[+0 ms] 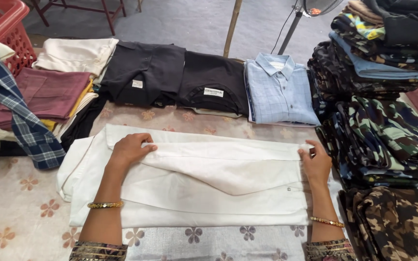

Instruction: Folding a white collared shirt on a table in a garment workshop.

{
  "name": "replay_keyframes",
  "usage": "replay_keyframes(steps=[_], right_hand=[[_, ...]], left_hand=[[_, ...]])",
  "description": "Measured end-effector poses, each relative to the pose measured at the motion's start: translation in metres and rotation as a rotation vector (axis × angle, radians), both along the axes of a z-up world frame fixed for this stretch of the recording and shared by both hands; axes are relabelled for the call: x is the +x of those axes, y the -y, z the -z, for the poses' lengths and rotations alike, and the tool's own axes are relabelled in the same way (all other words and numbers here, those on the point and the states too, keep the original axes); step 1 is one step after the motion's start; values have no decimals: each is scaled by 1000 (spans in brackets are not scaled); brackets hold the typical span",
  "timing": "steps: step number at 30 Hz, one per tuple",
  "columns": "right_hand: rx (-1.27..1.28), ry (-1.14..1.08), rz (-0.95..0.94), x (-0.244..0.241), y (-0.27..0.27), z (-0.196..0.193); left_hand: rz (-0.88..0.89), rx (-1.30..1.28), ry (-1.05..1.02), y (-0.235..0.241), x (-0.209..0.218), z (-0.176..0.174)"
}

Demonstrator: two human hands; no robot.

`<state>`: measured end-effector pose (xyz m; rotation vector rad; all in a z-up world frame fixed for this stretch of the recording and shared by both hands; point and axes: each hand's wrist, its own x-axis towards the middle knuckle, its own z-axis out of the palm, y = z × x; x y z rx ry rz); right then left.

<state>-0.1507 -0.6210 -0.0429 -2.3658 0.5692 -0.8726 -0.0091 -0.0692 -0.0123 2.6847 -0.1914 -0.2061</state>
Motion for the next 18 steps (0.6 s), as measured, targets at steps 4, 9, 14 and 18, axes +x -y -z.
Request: replay_keyframes(steps=[4, 9, 14, 18], right_hand=[[75, -27, 24, -4, -11, -12], [-284, -74, 19, -1, -5, -4], [-58, -135, -294, 2, -95, -17], [-395, -461, -703, 3, -157, -8]], left_hand=[[5, -5, 38, -6, 3, 2], [3, 100, 257, 14, -9, -14], [297, -83, 545, 105, -53, -6], [668, 152, 372, 142, -84, -3]])
